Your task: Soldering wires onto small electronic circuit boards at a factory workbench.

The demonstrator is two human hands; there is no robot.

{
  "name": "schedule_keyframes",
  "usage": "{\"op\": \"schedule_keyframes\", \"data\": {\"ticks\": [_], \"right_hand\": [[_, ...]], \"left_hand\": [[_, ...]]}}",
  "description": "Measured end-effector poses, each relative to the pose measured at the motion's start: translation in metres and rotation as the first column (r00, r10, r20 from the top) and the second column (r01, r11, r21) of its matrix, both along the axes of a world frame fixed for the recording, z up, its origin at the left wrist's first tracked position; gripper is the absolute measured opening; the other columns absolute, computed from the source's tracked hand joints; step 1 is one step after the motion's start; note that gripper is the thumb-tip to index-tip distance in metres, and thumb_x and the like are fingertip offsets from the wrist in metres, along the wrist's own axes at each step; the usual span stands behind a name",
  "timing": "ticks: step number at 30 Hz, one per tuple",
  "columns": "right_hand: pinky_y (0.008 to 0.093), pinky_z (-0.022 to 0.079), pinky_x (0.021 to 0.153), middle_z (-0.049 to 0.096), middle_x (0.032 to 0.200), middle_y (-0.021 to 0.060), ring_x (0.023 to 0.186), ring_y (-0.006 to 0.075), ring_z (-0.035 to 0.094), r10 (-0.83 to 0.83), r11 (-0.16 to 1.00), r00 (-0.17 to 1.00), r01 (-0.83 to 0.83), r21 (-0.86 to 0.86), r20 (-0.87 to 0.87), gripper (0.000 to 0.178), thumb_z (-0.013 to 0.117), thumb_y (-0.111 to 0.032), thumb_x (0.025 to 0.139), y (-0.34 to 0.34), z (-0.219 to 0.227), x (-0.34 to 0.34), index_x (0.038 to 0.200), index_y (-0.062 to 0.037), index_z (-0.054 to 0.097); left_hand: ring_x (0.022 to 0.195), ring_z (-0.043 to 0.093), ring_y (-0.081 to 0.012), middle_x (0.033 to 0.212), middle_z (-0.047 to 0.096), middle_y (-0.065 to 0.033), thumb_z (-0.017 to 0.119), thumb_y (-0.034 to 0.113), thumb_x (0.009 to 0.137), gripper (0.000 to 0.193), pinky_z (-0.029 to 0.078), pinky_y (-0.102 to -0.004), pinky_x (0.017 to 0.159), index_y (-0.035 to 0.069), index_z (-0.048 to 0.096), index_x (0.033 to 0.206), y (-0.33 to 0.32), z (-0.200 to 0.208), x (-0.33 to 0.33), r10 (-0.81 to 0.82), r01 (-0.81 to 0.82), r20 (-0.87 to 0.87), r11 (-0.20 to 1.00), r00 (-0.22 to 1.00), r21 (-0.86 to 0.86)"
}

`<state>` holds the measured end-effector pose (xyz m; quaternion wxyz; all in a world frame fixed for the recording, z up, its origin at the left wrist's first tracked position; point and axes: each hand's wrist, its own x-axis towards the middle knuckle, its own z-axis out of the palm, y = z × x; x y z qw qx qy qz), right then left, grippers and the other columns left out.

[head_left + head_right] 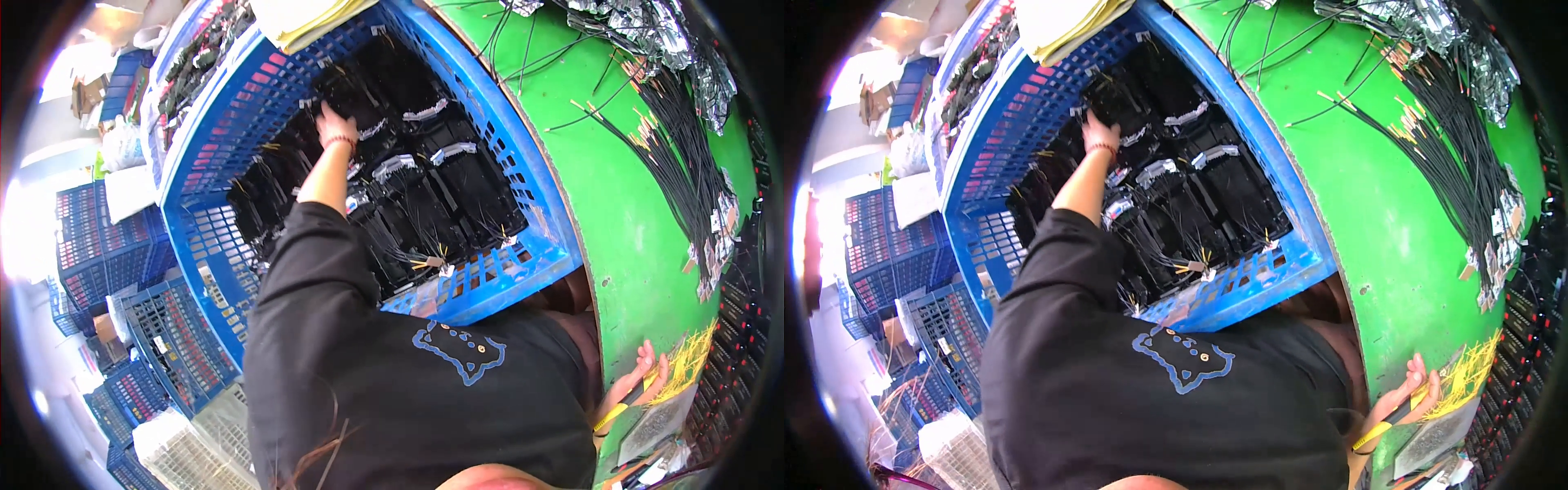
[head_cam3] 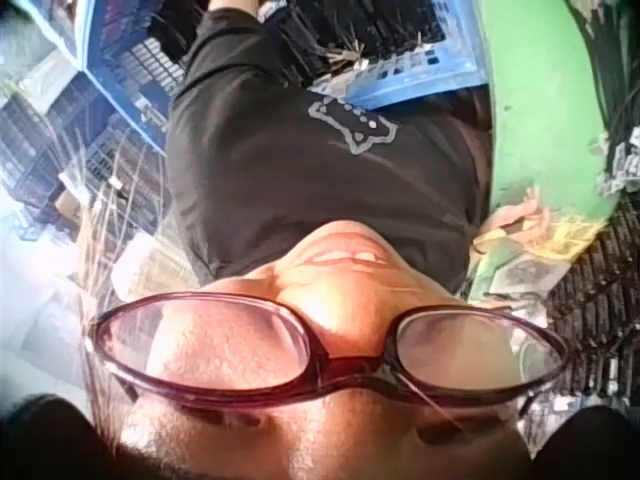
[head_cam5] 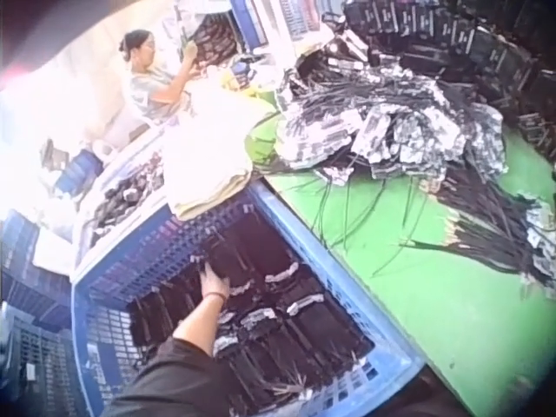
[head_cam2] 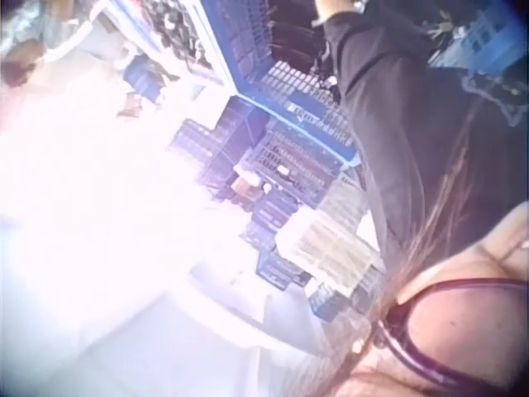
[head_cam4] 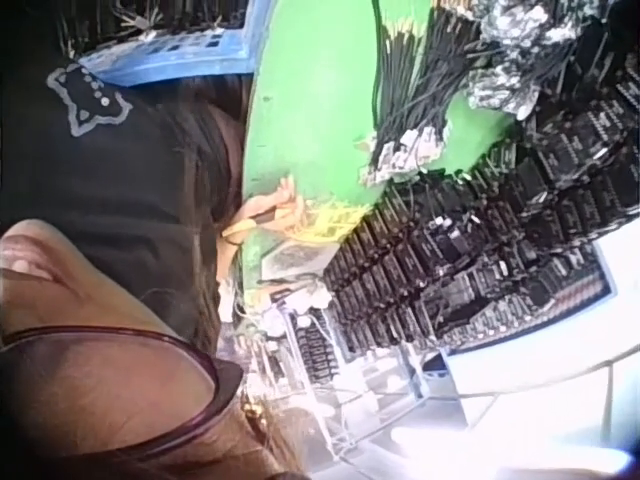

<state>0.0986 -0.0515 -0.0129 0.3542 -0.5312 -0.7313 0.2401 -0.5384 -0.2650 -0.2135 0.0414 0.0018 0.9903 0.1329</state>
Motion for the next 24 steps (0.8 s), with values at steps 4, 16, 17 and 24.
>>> {"op": "schedule_keyframes", "data": {"ticks": [4, 16, 17, 24], "right_hand": [[0.0347, 0.051, 0.082, 0.065, 0.102, 0.0223, 0.089, 0.0253, 0.062, 0.042, 0.999, 0.999, -0.042, 0.004, 0.021, 0.03, 0.051, -0.011, 0.098, 0.007, -0.007, 0.013, 0.122, 0.0061, 0.043], [0.0327, 0.055, 0.073, 0.069, 0.089, 0.0168, 0.08, 0.0193, 0.068, 0.215, 0.975, 0.91, -0.178, 0.134, -0.355, 0.017, 0.053, -0.003, 0.095, 0.017, 0.001, 0.009, 0.111, 0.0015, 0.051], [0.0319, 0.055, 0.07, 0.068, 0.088, 0.0159, 0.078, 0.019, 0.068, 0.196, 0.979, 0.898, -0.153, 0.136, -0.395, 0.017, 0.053, -0.003, 0.095, 0.019, 0.004, 0.014, 0.111, 0.0015, 0.051], [0.027, 0.053, 0.059, 0.062, 0.077, 0.0106, 0.067, 0.0158, 0.065, 0.019, 0.987, 0.826, -0.104, -0.119, -0.563, 0.019, 0.054, -0.009, 0.096, 0.034, 0.021, 0.052, 0.112, 0.0015, 0.052]], "left_hand": [[0.105, 0.061, -0.0368, 0.115, 0.06, -0.0233, 0.067, 0.012, 0.081, 0.082, 0.049, -0.0441, 0.092, 0.011, 0.022, 0.149, -0.019, -0.023, 0.009, -0.007, 0.012, 0.049, 0.995, 0.999, -0.102], [0.111, 0.057, -0.0367, 0.123, 0.058, -0.0229, 0.068, 0.035, 0.081, 0.067, 0.046, -0.0423, 0.097, -0.003, 0.046, 0.132, -0.057, -0.002, -0.011, -0.088, 0.128, -0.234, 0.978, 0.968, 0.164], [0.1, 0.06, -0.0282, 0.112, 0.063, -0.0183, 0.066, 0.024, 0.085, 0.052, 0.05, -0.0368, 0.089, -0.008, 0.052, 0.123, -0.038, 0.0, 0.001, -0.13, 0.25, -0.287, 0.866, 0.949, 0.433], [0.066, 0.059, -0.0214, 0.079, 0.065, -0.0116, 0.064, -0.011, 0.071, 0.02, 0.049, -0.0295, 0.062, 0.0, 0.066, 0.087, 0.178, 0.228, 0.275, -0.755, 0.947, -0.614, 0.029, 0.231, 0.32]]}}
